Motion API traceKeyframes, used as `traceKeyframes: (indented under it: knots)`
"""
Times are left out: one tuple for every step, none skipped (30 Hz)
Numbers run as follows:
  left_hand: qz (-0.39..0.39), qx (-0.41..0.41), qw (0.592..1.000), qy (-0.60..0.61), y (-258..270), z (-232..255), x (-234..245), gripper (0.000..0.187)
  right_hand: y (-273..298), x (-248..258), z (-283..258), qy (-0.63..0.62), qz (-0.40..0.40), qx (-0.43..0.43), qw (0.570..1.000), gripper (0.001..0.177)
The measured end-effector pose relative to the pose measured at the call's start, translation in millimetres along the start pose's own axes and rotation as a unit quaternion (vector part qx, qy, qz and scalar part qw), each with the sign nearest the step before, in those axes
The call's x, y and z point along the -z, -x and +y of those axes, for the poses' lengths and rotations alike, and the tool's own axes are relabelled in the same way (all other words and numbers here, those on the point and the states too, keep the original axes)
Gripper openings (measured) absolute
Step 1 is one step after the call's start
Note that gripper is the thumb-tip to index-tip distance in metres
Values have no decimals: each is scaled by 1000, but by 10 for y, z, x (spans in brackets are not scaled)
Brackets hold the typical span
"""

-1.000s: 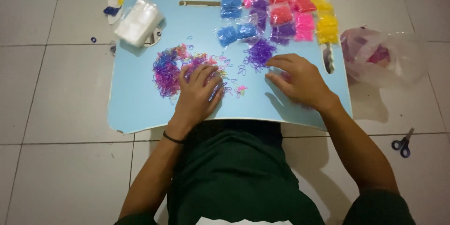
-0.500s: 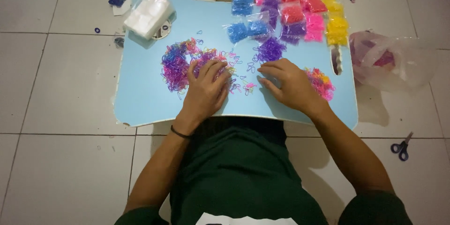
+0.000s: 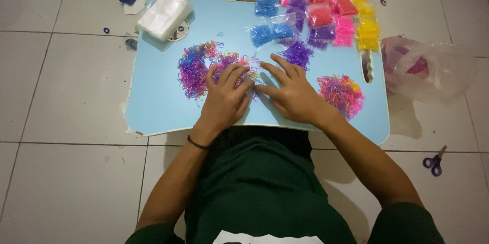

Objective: The person sorts small colorful rubber bands by hand, shifting them on a table into separate piles by color.

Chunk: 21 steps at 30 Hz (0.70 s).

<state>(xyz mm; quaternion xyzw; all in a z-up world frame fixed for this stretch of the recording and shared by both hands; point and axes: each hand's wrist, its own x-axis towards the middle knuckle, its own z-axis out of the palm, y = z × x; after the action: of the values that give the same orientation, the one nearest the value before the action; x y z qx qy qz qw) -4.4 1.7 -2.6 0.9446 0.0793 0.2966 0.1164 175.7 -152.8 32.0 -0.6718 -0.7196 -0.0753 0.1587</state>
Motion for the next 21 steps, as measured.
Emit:
traceKeyframes:
  knots:
    - [-1, 1, 1000, 2, 3, -5, -11, 26, -4, -31, -1, 28, -4, 5, 1000, 38]
    - [0, 1, 1000, 2, 4, -6, -12, 26, 10, -19, 17, 28, -3, 5, 1000, 38]
    - [-3, 4, 1000, 9, 4, -10, -12, 26, 16, -7, 38, 34, -4, 6, 999, 34]
    - [-5, 6, 1000, 16, 7, -17, -11, 27, 20, 3, 57, 39, -4, 7, 999, 29]
    - [-4, 8, 1000, 16, 5, -11, -1, 27, 47, 61, 87, 39, -4, 9, 999, 29]
    - [1, 7, 1000, 12, 3, -5, 7, 26, 74, 119, 119, 51, -18, -9, 999, 32]
    - [7, 6, 1000, 9, -1, 8, 10, 26, 111, 180, 151, 63, -33, -28, 997, 35]
    - [7, 7, 1000, 10, 15, 1, -3, 26, 138, 161, 196, 62, -34, -27, 997, 35]
    - [5, 4, 1000, 3, 14, -9, -23, 26, 164, 150, 250, 106, -16, -35, 994, 36]
    - [4, 1, 1000, -3, 10, -16, -43, 26, 193, 141, 307, 151, 3, -42, 988, 37]
    - [5, 0, 1000, -3, 5, -5, -33, 26, 205, 114, 322, 151, 3, -43, 988, 37]
    - [5, 1, 1000, -6, -2, 8, -24, 26, 218, 88, 337, 113, 7, -36, 993, 40]
    - [4, 4, 1000, -10, 7, 22, -5, 26, 230, 54, 339, 73, 10, -28, 997, 44]
    - [4, 4, 1000, -11, 6, 12, -10, 26, 201, 21, 305, 72, 11, -29, 997, 44]
    - [4, 2, 1000, -14, 6, 8, -22, 26, 186, -12, 268, 76, 4, -13, 997, 45]
    - [5, 1, 1000, -17, 7, 4, -31, 26, 170, -44, 230, 80, -3, 3, 997, 47]
    - [7, -1, 1000, -19, 2, -2, -37, 26, 178, -44, 251, 81, 0, 4, 997, 47]
    - [7, 0, 1000, -12, -2, -10, -40, 26, 183, -45, 272, 108, -4, 5, 994, 43]
    - [6, 4, 1000, -4, 13, -7, -46, 27, 203, -50, 280, 133, -10, 5, 991, 39]
    - [6, 4, 1000, -5, 6, -19, -46, 27, 208, -27, 336, 133, -9, 6, 991, 39]
    - [4, 2, 1000, -4, 9, -20, -51, 27, 230, -3, 383, 161, 13, 8, 987, 43]
